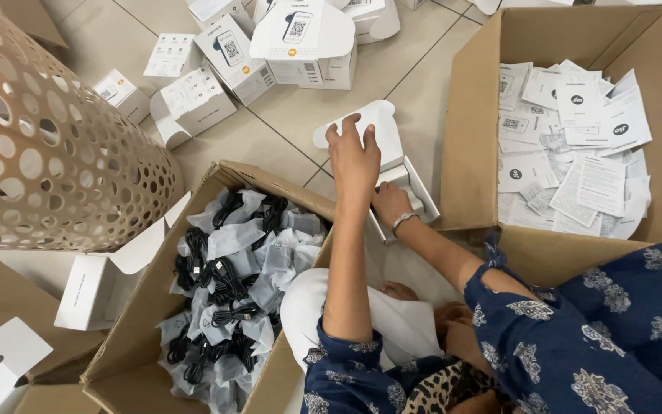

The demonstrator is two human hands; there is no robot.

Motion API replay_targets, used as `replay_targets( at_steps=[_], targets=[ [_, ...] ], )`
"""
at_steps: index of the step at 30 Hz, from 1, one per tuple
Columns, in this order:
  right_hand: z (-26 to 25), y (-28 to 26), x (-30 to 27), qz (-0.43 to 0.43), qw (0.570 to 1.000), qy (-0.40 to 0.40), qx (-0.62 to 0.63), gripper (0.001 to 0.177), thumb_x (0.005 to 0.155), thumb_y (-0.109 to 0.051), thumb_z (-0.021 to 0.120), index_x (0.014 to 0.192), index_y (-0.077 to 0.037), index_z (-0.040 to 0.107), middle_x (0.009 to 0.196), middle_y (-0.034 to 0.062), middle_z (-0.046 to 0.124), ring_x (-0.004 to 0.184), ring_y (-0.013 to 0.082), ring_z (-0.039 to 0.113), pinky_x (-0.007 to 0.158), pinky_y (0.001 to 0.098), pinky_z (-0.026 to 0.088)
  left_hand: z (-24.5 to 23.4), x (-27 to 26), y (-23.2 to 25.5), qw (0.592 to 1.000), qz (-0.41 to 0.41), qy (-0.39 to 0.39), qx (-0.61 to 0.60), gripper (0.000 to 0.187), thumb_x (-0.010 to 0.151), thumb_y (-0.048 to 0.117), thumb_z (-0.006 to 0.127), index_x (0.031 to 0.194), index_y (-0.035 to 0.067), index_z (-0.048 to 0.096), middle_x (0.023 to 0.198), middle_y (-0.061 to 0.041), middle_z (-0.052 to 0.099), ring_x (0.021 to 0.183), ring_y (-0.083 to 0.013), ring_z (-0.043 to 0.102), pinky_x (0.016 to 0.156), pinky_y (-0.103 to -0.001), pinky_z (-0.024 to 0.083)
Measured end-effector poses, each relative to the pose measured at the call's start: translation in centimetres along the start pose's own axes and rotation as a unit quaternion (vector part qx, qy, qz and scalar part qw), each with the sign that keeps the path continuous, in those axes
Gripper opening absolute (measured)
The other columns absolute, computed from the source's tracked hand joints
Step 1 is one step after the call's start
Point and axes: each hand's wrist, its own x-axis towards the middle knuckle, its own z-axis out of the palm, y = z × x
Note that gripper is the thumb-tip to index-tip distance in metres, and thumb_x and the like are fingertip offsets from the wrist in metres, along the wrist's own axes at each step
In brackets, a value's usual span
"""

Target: The person unboxes components and organizes them.

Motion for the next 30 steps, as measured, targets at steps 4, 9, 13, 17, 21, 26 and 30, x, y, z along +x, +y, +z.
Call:
replay_targets(
  at_steps=[4, 9, 13, 17, 21, 26, 30],
  targets=[
    [-2.0, 0.9, 0.6, -0.027, 0.996, -0.089, 0.007, 0.022, 0.09, -0.017, 0.064, 0.11, -0.013, 0.075, 0.1, 0.013, 0.073, 0.094, 0.031, 0.072, 0.077, 0.0447, 0.058, -0.3, 0.0, 0.2, 1.0, 0.008, 0.008, -0.007, 0.036, 0.101, 0.019, 0.06, 0.131, 0.0, 0.058, 0.139, -0.043, 0.044, 0.123, -0.0551, 0.053, 0.1, -0.053, 0.045],
    [-13.0, 2.5, -1.2, -0.012, 0.984, -0.092, 0.15, 0.028, 0.083, -0.025, 0.072, 0.11, -0.018, 0.076, 0.092, 0.0127, 0.075, 0.087, 0.0323, 0.072, 0.075, 0.0477, 0.056, -1.2, 0.3, 1.0, 1.0, -0.003, 0.011, -0.022, 0.036, 0.101, 0.019, 0.059, 0.132, 0.001, 0.058, 0.14, -0.043, 0.044, 0.118, -0.0547, 0.056, 0.098, -0.052, 0.047],
    [-16.1, 2.5, -1.5, 0.071, 0.929, 0.025, 0.362, 0.028, 0.088, -0.029, 0.077, 0.112, -0.014, 0.075, 0.09, 0.0086, 0.076, 0.077, 0.0249, 0.07, 0.07, 0.04, 0.055, -1.9, 0.4, 1.5, 0.998, -0.006, 0.041, -0.039, 0.035, 0.101, 0.02, 0.059, 0.132, 0.003, 0.058, 0.141, -0.04, 0.045, 0.118, -0.054, 0.057, 0.098, -0.052, 0.047],
    [-15.9, -0.7, 0.6, 0.169, 0.775, 0.054, 0.607, 0.029, 0.093, -0.025, 0.073, 0.117, -0.008, 0.071, 0.091, 0.0037, 0.074, 0.074, 0.0144, 0.068, 0.066, 0.0315, 0.054, -3.1, 0.4, 1.7, 0.993, 0.038, 0.104, -0.048, 0.034, 0.103, 0.018, 0.059, 0.134, 0.003, 0.057, 0.142, -0.04, 0.043, 0.126, -0.0549, 0.051, 0.101, -0.053, 0.045],
    [-14.5, -5.8, 2.9, 0.107, 0.645, 0.01, 0.757, 0.04, 0.096, -0.017, 0.069, 0.134, -0.005, 0.065, 0.107, 0.0017, 0.069, 0.087, 0.0088, 0.061, 0.071, 0.0265, 0.05, -6.2, 0.5, 2.5, 0.983, 0.032, 0.169, -0.07, 0.03, 0.105, 0.019, 0.056, 0.133, 0.007, 0.059, 0.145, -0.032, 0.045, 0.13, -0.049, 0.054, 0.103, -0.051, 0.047],
    [-20.5, -8.1, 3.2, -0.141, 0.712, -0.002, 0.688, 0.042, 0.105, -0.02, 0.07, 0.139, 0.001, 0.06, 0.127, 0.0083, 0.065, 0.115, 0.0134, 0.06, 0.094, 0.0293, 0.049, -6.3, 1.1, 1.1, 0.974, -0.01, 0.181, -0.132, 0.029, 0.106, 0.02, 0.054, 0.131, 0.007, 0.059, 0.139, -0.021, 0.054, 0.119, -0.0351, 0.065, 0.099, -0.044, 0.052],
    [-20.9, -3.4, 1.5, -0.01, 0.881, -0.014, 0.473, 0.042, 0.092, -0.02, 0.071, 0.131, -0.008, 0.064, 0.122, 0.0075, 0.072, 0.112, 0.0179, 0.067, 0.093, 0.0367, 0.054, -5.1, 1.3, 0.8, 0.979, -0.031, 0.143, -0.144, 0.028, 0.103, 0.021, 0.057, 0.127, 0.008, 0.062, 0.133, -0.017, 0.058, 0.109, -0.029, 0.067, 0.089, -0.041, 0.055]
  ],
)
